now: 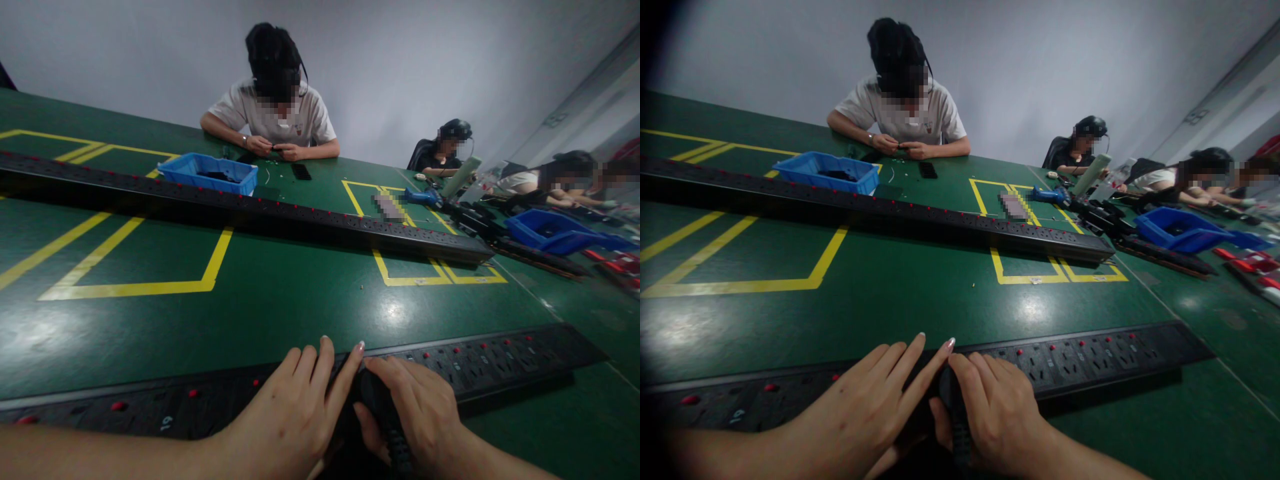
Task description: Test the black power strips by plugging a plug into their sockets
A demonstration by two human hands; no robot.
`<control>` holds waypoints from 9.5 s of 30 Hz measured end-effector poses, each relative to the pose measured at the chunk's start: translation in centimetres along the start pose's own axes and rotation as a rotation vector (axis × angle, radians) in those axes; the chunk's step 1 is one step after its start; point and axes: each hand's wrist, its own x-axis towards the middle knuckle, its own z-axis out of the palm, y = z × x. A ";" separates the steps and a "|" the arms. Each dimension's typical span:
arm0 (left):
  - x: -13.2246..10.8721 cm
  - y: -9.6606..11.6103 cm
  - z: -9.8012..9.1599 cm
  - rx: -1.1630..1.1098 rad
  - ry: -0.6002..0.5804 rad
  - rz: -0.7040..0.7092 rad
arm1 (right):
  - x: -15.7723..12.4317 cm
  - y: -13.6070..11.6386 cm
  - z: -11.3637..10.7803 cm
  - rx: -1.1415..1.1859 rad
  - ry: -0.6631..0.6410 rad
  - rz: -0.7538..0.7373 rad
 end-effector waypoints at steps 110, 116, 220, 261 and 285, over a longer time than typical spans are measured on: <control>0.2 -0.2 -0.3 -0.028 -0.068 0.019 | 0.3 -0.1 -0.1 -0.004 -0.002 -0.005; 0.2 0.0 0.1 -0.033 -0.055 0.006 | 0.3 -0.1 -0.1 0.000 -0.001 0.002; -6.1 -3.4 -2.8 -0.172 -0.219 -0.329 | 4.7 -2.7 -3.2 0.336 -0.446 0.268; -2.7 -0.8 -1.9 -0.074 -0.043 -0.317 | 1.3 -1.1 -0.9 -0.014 -0.296 0.050; -0.3 -0.6 -0.9 0.064 -0.167 -0.057 | 0.3 0.9 -0.2 -0.100 0.121 -0.006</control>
